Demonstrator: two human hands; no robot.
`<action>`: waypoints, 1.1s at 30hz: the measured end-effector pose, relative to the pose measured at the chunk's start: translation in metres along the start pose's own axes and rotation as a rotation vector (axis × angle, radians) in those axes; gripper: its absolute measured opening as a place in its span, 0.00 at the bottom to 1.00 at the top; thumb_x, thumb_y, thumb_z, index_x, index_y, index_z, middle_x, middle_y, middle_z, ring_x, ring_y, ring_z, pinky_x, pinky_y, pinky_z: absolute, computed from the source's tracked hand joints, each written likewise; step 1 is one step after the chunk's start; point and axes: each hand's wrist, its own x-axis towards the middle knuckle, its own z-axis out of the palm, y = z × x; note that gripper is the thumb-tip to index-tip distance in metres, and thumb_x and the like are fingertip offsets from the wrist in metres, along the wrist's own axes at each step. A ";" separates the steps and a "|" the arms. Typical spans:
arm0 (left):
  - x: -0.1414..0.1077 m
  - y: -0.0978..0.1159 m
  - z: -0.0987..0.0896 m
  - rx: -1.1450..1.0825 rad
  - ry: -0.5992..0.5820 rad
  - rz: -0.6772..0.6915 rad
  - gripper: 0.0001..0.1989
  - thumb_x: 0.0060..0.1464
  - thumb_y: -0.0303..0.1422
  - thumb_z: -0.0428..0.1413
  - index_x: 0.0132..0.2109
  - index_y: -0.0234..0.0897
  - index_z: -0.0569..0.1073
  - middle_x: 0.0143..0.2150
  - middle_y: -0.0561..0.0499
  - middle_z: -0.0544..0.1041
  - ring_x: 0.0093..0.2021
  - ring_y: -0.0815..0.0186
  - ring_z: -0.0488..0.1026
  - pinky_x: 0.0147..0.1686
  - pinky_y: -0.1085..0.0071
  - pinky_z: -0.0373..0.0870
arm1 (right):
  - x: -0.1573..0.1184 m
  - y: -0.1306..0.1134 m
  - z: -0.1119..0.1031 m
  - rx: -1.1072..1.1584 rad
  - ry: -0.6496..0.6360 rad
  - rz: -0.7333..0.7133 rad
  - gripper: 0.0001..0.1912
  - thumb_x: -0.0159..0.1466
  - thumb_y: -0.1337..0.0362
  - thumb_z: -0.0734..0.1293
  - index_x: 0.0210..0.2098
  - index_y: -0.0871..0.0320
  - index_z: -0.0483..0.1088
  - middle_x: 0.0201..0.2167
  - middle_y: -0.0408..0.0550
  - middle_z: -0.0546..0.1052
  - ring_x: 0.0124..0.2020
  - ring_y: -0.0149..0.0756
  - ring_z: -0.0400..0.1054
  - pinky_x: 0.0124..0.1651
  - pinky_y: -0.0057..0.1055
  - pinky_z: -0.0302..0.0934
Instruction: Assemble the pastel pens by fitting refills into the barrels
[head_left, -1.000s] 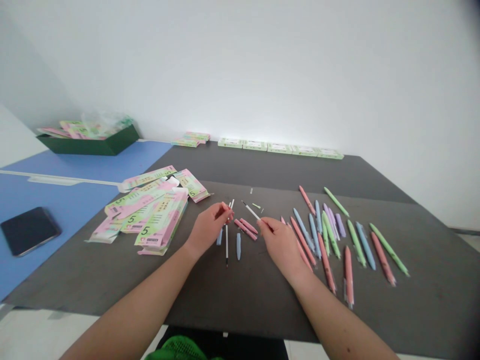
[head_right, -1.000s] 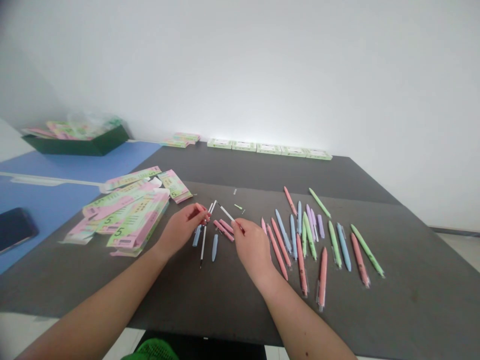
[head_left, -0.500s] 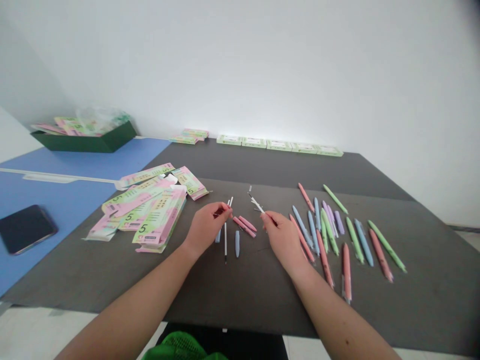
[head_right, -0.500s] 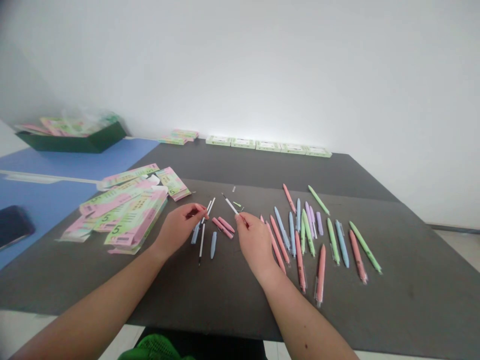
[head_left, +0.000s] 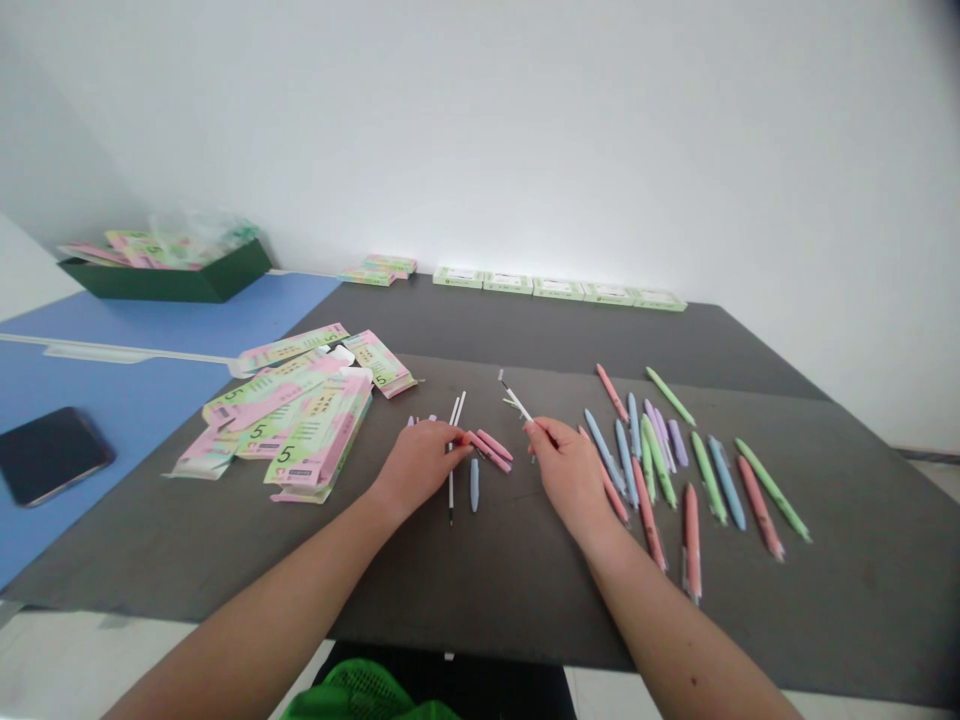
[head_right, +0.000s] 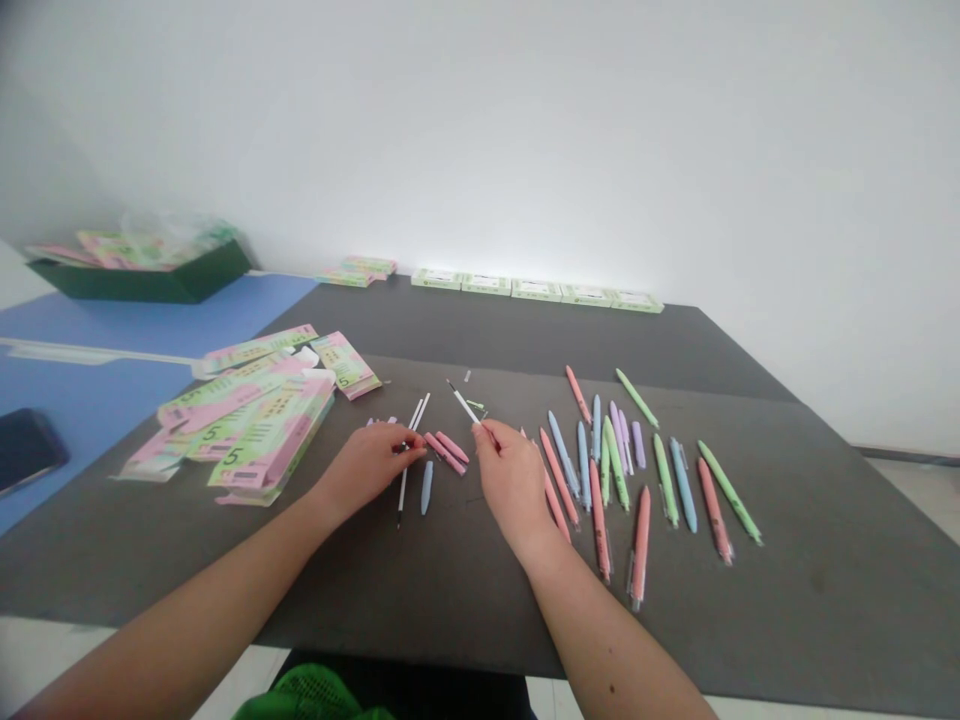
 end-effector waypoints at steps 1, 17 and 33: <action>0.000 0.000 0.000 0.003 -0.008 -0.009 0.11 0.56 0.38 0.52 0.34 0.39 0.77 0.33 0.49 0.78 0.37 0.61 0.71 0.40 0.67 0.62 | 0.000 0.000 0.000 -0.003 0.000 -0.004 0.18 0.65 0.55 0.57 0.23 0.56 0.65 0.20 0.42 0.71 0.26 0.34 0.64 0.30 0.29 0.48; -0.003 0.016 -0.014 -2.132 -0.115 -0.447 0.05 0.56 0.32 0.56 0.36 0.33 0.73 0.30 0.56 0.72 0.26 0.78 0.67 0.30 0.79 0.67 | -0.001 -0.007 -0.005 -0.014 0.032 0.026 0.18 0.64 0.54 0.57 0.29 0.57 0.72 0.22 0.44 0.74 0.26 0.35 0.64 0.29 0.29 0.49; -0.009 0.029 -0.022 -1.936 -0.016 -0.462 0.11 0.61 0.38 0.49 0.36 0.37 0.72 0.32 0.53 0.72 0.26 0.76 0.66 0.30 0.75 0.67 | -0.004 -0.012 -0.006 0.014 0.012 0.024 0.19 0.64 0.54 0.58 0.26 0.57 0.71 0.18 0.42 0.69 0.22 0.33 0.61 0.27 0.28 0.49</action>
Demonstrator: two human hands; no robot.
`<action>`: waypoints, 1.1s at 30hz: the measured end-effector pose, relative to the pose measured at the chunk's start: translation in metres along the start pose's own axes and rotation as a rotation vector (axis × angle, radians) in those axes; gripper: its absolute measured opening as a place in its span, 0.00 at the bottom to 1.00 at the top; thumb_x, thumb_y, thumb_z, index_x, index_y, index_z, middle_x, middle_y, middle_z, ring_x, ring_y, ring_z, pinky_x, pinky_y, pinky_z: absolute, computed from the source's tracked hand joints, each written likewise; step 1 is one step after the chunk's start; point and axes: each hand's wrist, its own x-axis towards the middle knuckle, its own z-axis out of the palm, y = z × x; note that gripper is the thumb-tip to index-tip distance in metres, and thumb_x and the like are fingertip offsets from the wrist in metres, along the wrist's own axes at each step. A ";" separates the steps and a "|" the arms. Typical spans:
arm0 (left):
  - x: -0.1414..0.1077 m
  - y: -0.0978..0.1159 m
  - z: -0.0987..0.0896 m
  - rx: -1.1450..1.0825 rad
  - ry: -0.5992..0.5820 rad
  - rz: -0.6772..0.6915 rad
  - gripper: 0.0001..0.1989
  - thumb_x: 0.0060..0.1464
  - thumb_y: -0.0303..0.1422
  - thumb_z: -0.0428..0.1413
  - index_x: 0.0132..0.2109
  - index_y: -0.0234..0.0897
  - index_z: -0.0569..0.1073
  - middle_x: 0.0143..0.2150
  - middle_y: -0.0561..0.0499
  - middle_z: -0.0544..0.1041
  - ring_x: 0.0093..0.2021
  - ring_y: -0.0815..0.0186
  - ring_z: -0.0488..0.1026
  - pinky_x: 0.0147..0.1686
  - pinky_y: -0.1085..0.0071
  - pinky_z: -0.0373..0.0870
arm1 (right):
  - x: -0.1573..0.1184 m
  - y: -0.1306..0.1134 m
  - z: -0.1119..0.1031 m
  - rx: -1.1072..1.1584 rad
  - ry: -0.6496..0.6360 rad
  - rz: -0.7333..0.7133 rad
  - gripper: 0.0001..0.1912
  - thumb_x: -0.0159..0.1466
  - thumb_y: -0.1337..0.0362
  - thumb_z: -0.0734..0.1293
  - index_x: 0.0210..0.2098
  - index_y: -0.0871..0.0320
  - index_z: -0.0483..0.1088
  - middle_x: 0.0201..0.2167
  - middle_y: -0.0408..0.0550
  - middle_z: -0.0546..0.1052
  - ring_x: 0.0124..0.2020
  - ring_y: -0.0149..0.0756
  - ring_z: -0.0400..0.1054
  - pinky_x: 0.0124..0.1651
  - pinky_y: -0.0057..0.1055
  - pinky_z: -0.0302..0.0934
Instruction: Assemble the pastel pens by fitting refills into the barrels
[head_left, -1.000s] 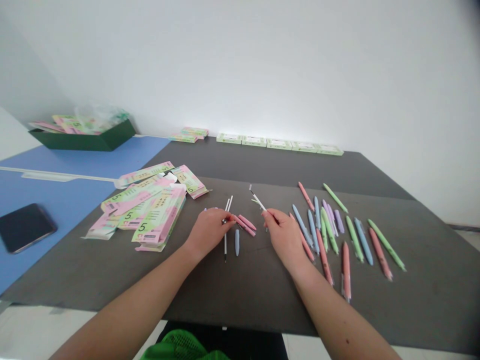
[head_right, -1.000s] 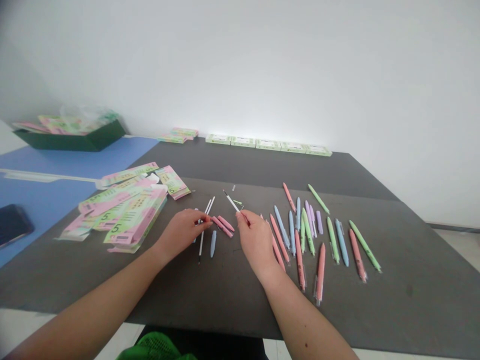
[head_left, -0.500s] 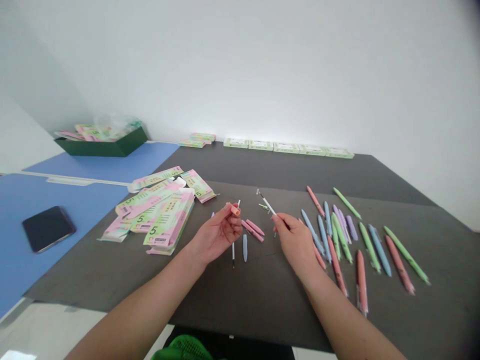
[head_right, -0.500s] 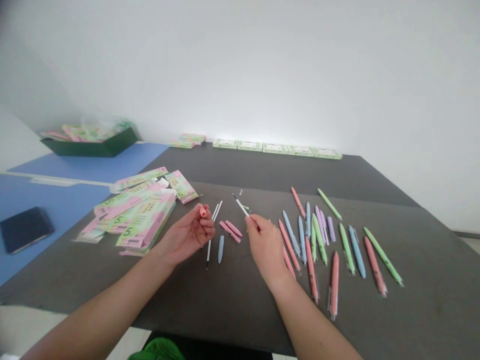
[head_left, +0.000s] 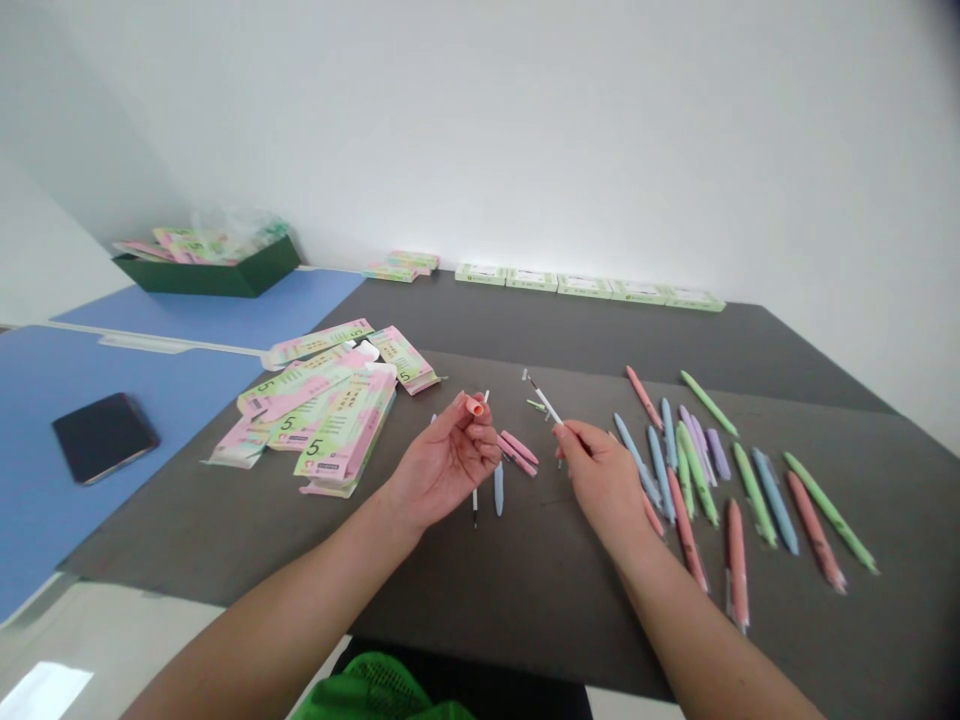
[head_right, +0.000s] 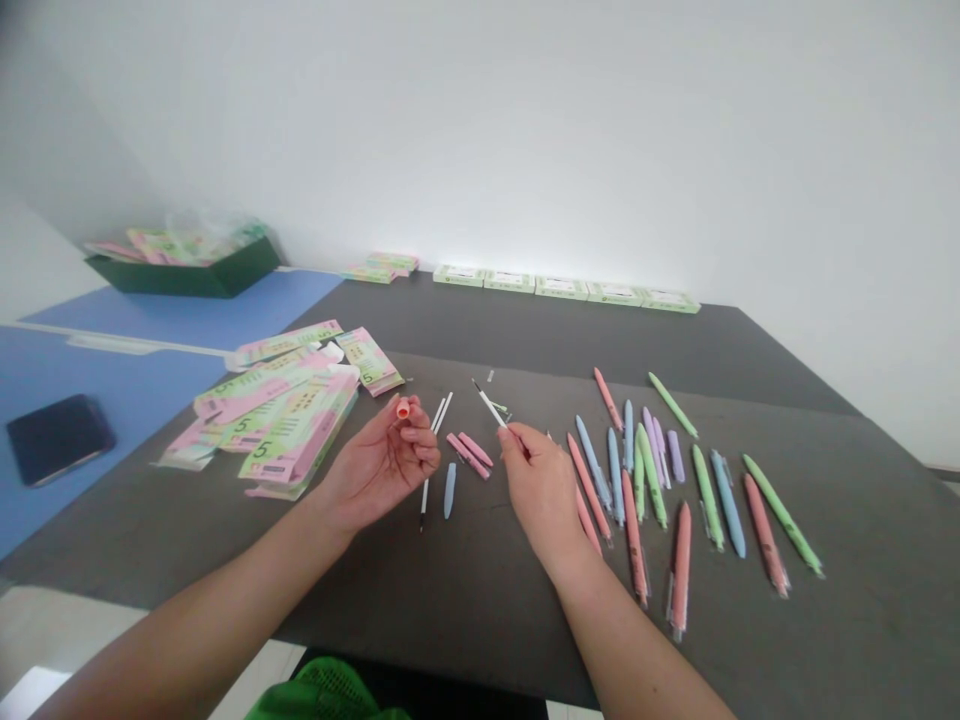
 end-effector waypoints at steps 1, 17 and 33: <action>0.000 0.000 -0.001 0.060 0.011 0.019 0.12 0.61 0.38 0.49 0.36 0.37 0.72 0.32 0.53 0.73 0.26 0.75 0.67 0.31 0.74 0.68 | 0.000 0.000 0.000 0.014 -0.007 0.008 0.18 0.64 0.54 0.58 0.26 0.57 0.71 0.18 0.42 0.69 0.22 0.33 0.61 0.27 0.28 0.49; 0.054 0.003 0.004 1.405 0.135 0.410 0.09 0.55 0.35 0.48 0.37 0.37 0.71 0.31 0.52 0.72 0.34 0.65 0.70 0.40 0.68 0.66 | 0.017 0.024 -0.003 0.296 0.165 0.112 0.20 0.61 0.49 0.60 0.32 0.59 0.73 0.22 0.43 0.71 0.21 0.31 0.59 0.24 0.27 0.50; 0.121 -0.056 0.028 2.119 -0.014 0.140 0.16 0.58 0.37 0.48 0.36 0.35 0.77 0.35 0.41 0.80 0.35 0.62 0.77 0.37 0.71 0.69 | 0.028 0.035 -0.011 0.261 0.239 0.071 0.18 0.63 0.52 0.58 0.28 0.57 0.71 0.21 0.42 0.71 0.25 0.33 0.63 0.30 0.29 0.53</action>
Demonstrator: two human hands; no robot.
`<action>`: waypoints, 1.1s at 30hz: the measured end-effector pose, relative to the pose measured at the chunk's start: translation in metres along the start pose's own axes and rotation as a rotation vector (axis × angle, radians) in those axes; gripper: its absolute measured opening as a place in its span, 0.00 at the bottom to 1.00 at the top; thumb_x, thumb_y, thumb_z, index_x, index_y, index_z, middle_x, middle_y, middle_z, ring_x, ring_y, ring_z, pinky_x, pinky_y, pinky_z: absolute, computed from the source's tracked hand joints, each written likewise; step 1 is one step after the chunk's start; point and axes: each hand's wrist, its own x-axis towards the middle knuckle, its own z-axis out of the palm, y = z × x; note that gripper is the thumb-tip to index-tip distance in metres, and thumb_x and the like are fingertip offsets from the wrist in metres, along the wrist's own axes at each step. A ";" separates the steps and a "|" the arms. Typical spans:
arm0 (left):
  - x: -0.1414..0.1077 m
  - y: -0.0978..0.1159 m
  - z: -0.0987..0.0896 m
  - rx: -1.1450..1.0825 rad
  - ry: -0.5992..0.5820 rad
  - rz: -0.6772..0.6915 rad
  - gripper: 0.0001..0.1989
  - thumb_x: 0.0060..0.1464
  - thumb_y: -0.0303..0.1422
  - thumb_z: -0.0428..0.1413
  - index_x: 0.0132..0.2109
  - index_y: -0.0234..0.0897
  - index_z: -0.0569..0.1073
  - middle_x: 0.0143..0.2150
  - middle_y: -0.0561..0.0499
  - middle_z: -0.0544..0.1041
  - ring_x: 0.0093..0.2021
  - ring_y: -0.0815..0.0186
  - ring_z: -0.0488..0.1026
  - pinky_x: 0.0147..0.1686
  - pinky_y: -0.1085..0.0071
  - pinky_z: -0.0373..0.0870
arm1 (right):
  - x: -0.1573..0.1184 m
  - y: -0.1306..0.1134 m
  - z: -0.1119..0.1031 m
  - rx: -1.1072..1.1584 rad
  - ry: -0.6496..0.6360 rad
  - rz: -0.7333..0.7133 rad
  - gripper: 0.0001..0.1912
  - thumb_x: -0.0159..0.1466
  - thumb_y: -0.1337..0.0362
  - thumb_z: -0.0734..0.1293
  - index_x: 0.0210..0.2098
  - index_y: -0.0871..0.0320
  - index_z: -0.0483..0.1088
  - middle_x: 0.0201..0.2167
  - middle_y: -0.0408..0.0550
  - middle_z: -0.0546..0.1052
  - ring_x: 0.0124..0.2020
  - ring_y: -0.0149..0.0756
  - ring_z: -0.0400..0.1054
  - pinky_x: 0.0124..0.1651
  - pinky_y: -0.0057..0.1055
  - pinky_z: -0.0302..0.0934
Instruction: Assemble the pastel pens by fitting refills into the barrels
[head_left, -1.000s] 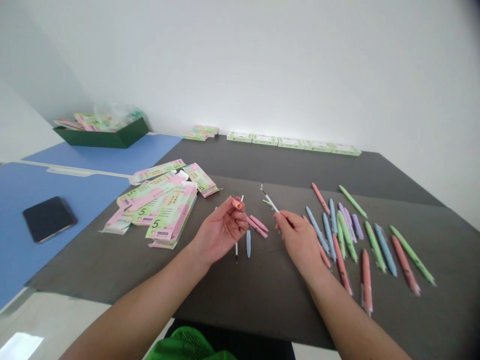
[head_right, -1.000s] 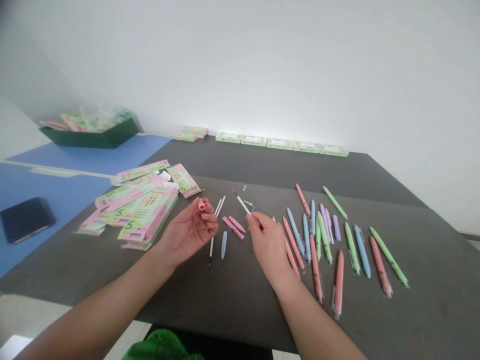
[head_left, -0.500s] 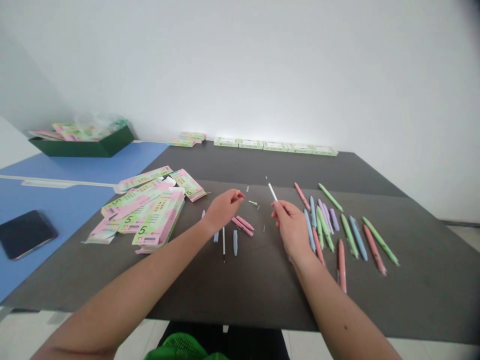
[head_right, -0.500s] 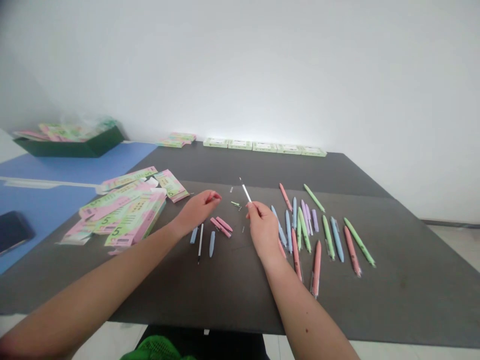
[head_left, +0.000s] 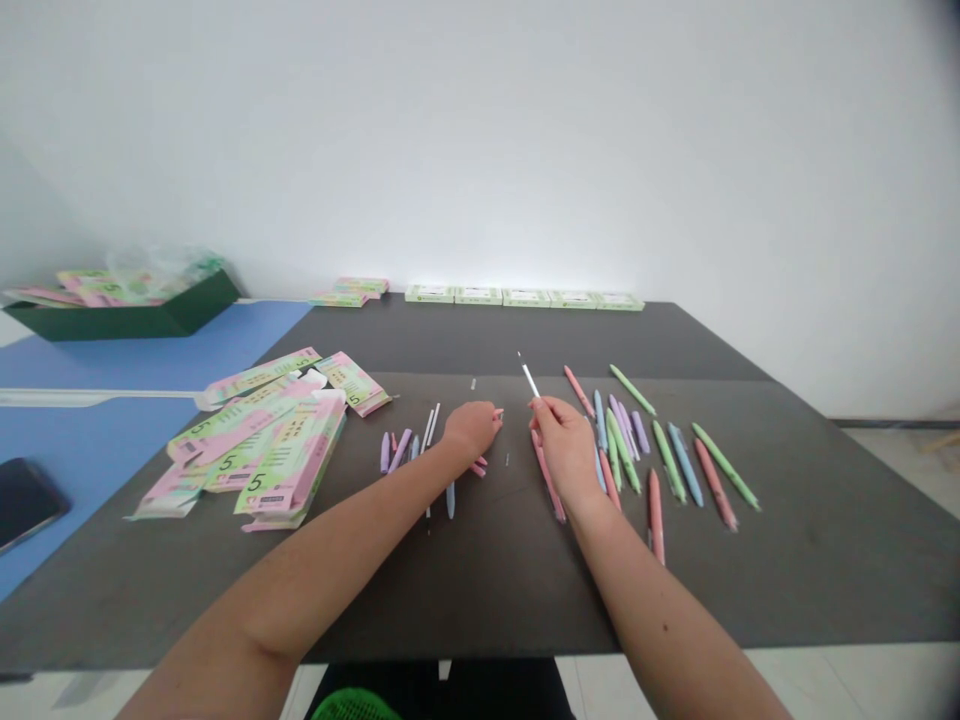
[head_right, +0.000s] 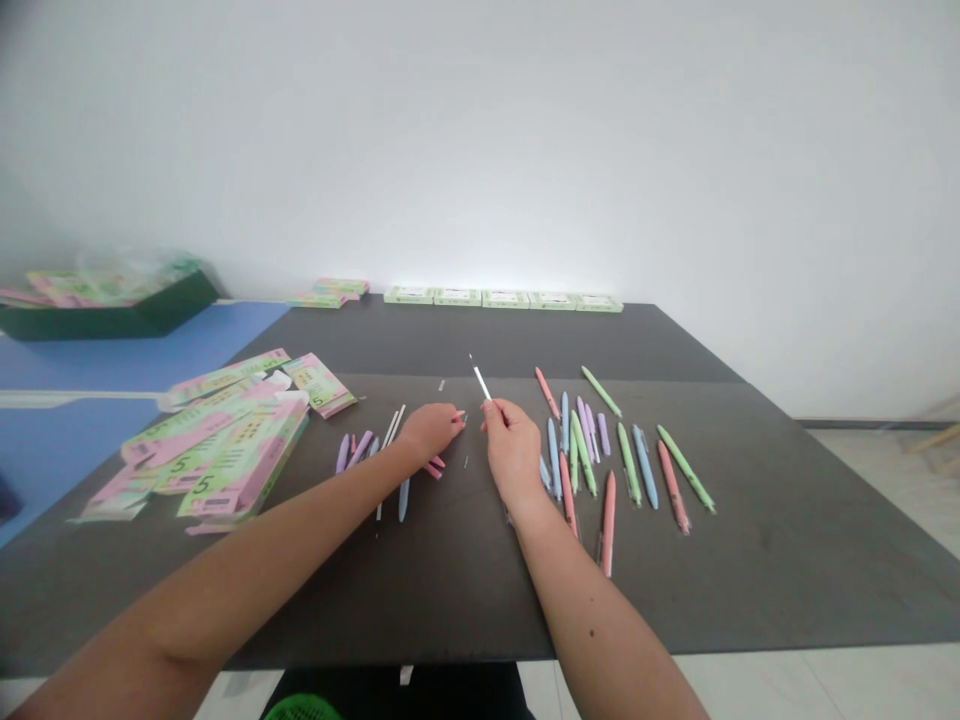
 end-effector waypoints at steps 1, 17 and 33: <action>0.000 0.000 0.001 0.004 -0.001 0.000 0.17 0.59 0.37 0.47 0.36 0.34 0.77 0.35 0.41 0.80 0.35 0.62 0.77 0.38 0.71 0.69 | 0.000 0.000 0.000 -0.004 -0.003 -0.003 0.19 0.63 0.52 0.58 0.27 0.57 0.71 0.21 0.42 0.71 0.25 0.33 0.63 0.30 0.29 0.53; 0.012 0.010 0.003 0.003 0.041 0.003 0.20 0.61 0.38 0.43 0.40 0.32 0.78 0.37 0.37 0.79 0.39 0.58 0.78 0.41 0.66 0.71 | 0.004 0.007 0.003 0.001 0.015 0.034 0.19 0.62 0.52 0.58 0.30 0.58 0.73 0.23 0.43 0.72 0.24 0.33 0.63 0.29 0.28 0.53; 0.000 0.005 -0.014 -0.637 -0.016 -0.080 0.09 0.50 0.35 0.57 0.26 0.36 0.74 0.27 0.45 0.75 0.36 0.59 0.75 0.41 0.65 0.69 | 0.007 0.009 0.004 0.128 0.026 0.133 0.18 0.60 0.52 0.61 0.32 0.59 0.75 0.14 0.38 0.65 0.18 0.30 0.58 0.24 0.28 0.50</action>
